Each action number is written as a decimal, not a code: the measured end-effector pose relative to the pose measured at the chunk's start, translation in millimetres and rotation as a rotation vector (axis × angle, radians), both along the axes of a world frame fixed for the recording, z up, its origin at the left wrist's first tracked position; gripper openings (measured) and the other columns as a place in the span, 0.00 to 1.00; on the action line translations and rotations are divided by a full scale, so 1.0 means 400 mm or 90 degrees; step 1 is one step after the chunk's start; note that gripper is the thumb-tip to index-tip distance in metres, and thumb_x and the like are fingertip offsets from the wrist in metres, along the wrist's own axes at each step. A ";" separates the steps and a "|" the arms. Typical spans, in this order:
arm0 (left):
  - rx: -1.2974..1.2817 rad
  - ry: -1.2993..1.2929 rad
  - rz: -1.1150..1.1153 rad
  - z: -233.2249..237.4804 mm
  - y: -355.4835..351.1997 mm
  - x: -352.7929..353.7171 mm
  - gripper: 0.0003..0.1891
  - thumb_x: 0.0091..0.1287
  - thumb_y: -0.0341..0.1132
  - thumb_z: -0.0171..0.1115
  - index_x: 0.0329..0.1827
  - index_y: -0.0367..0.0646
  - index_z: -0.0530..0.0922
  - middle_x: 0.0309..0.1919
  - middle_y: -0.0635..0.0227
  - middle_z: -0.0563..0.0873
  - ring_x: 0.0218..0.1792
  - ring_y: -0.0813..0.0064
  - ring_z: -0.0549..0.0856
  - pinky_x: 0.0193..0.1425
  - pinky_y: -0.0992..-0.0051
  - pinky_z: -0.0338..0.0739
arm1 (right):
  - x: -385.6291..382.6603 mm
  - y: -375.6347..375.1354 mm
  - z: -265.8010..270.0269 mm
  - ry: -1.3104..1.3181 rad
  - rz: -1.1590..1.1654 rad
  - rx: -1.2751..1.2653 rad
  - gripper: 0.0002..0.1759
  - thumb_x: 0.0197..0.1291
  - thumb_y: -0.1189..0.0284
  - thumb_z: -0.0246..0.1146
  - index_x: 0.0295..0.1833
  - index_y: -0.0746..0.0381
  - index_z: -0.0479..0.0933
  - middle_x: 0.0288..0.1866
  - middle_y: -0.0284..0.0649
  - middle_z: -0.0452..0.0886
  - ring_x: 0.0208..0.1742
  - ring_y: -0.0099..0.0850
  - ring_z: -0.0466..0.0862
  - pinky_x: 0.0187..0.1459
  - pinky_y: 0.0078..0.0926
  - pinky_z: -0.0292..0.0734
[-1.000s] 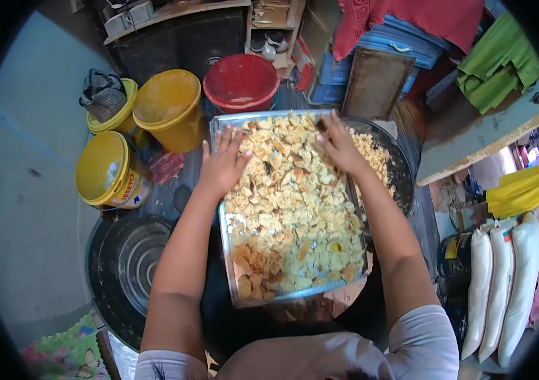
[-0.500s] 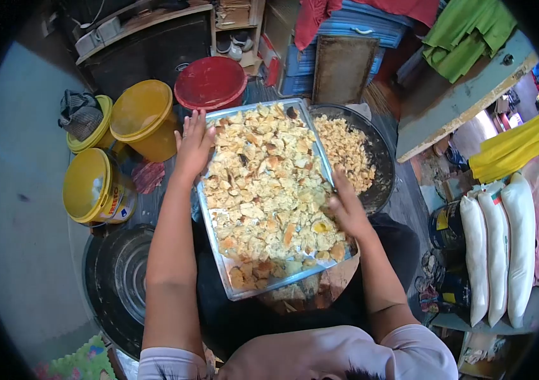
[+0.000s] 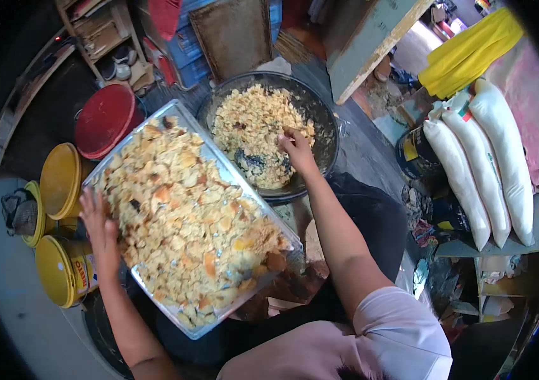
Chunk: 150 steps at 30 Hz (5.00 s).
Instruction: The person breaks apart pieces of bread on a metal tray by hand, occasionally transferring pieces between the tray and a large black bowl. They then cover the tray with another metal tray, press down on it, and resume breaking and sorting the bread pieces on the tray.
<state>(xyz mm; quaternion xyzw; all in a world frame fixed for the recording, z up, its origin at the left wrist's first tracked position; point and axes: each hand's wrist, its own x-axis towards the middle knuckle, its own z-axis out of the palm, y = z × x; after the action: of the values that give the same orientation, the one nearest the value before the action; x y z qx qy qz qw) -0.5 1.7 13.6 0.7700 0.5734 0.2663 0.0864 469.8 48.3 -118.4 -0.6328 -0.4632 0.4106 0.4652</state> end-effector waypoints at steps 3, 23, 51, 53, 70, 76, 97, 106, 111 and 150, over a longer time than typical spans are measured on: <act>0.006 -0.032 0.050 -0.019 -0.020 0.002 0.43 0.67 0.70 0.30 0.73 0.46 0.61 0.76 0.59 0.52 0.77 0.57 0.44 0.76 0.53 0.32 | 0.093 0.101 -0.256 -0.321 0.072 -0.362 0.35 0.60 0.50 0.61 0.63 0.67 0.71 0.59 0.51 0.77 0.60 0.40 0.77 0.58 0.35 0.71; -0.105 -0.580 0.106 -0.041 0.130 -0.117 0.42 0.71 0.65 0.31 0.71 0.33 0.59 0.70 0.54 0.64 0.72 0.63 0.61 0.76 0.66 0.48 | 0.153 0.153 -0.305 0.084 0.077 -0.228 0.13 0.56 0.82 0.59 0.49 0.69 0.76 0.36 0.45 0.81 0.33 0.34 0.83 0.32 0.29 0.79; 0.029 -0.982 0.070 -0.083 0.155 -0.063 0.42 0.71 0.65 0.31 0.68 0.30 0.62 0.64 0.53 0.69 0.67 0.62 0.66 0.75 0.65 0.52 | -0.948 0.325 0.386 -0.380 0.667 0.264 0.18 0.45 0.78 0.65 0.46 0.62 0.82 0.40 0.46 0.85 0.43 0.39 0.85 0.47 0.33 0.78; 0.064 -0.956 0.117 -0.064 0.152 -0.057 0.42 0.71 0.65 0.31 0.68 0.30 0.62 0.65 0.53 0.68 0.68 0.62 0.65 0.75 0.65 0.51 | -0.952 0.360 0.335 -0.356 0.678 0.302 0.18 0.45 0.78 0.64 0.46 0.61 0.82 0.41 0.46 0.85 0.44 0.39 0.85 0.47 0.33 0.78; -0.133 0.075 0.114 -0.051 0.117 -0.025 0.33 0.74 0.54 0.37 0.76 0.44 0.52 0.76 0.56 0.51 0.77 0.58 0.45 0.76 0.54 0.33 | -0.370 0.285 0.403 -0.173 0.312 0.441 0.14 0.61 0.75 0.61 0.53 0.61 0.78 0.51 0.36 0.76 0.48 0.24 0.77 0.50 0.22 0.73; -0.069 0.122 0.083 -0.029 0.127 0.000 0.29 0.73 0.50 0.40 0.72 0.43 0.63 0.74 0.56 0.57 0.76 0.58 0.51 0.77 0.57 0.37 | 0.087 0.269 -0.133 -0.396 0.024 -0.171 0.20 0.51 0.63 0.65 0.46 0.66 0.79 0.41 0.53 0.83 0.43 0.46 0.83 0.44 0.39 0.77; 0.049 0.036 0.075 0.051 0.112 0.038 0.29 0.72 0.54 0.42 0.67 0.42 0.70 0.71 0.56 0.64 0.76 0.55 0.52 0.77 0.55 0.37 | 0.008 0.147 -0.397 -0.615 0.267 -0.223 0.15 0.41 0.71 0.70 0.40 0.59 0.82 0.40 0.50 0.84 0.44 0.48 0.83 0.45 0.41 0.79; -0.020 0.074 -0.194 0.028 0.359 0.271 0.31 0.71 0.55 0.46 0.64 0.36 0.70 0.67 0.52 0.69 0.73 0.55 0.60 0.76 0.53 0.45 | -0.182 0.392 0.214 0.007 0.270 0.041 0.12 0.54 0.78 0.68 0.45 0.68 0.79 0.36 0.40 0.82 0.32 0.25 0.82 0.30 0.24 0.79; -0.174 0.233 -0.256 0.035 0.342 0.335 0.34 0.70 0.59 0.43 0.66 0.38 0.69 0.68 0.53 0.68 0.73 0.58 0.60 0.75 0.49 0.44 | -0.355 0.425 0.364 -0.080 0.390 0.063 0.12 0.53 0.79 0.68 0.45 0.65 0.80 0.39 0.40 0.82 0.34 0.25 0.82 0.33 0.24 0.82; -0.097 -0.122 0.139 0.058 -0.137 -0.059 0.23 0.73 0.39 0.49 0.66 0.36 0.69 0.69 0.50 0.67 0.73 0.55 0.60 0.75 0.64 0.51 | -0.468 0.255 0.279 -0.474 0.520 0.393 0.33 0.71 0.50 0.43 0.73 0.58 0.58 0.77 0.47 0.53 0.77 0.42 0.52 0.75 0.44 0.38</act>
<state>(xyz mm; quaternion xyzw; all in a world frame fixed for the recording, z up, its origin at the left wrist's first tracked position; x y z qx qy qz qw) -24.1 -53.1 36.7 0.6655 0.6611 0.3021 0.1696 282.5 150.3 -7.0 -0.3425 -0.8952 0.1547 0.2396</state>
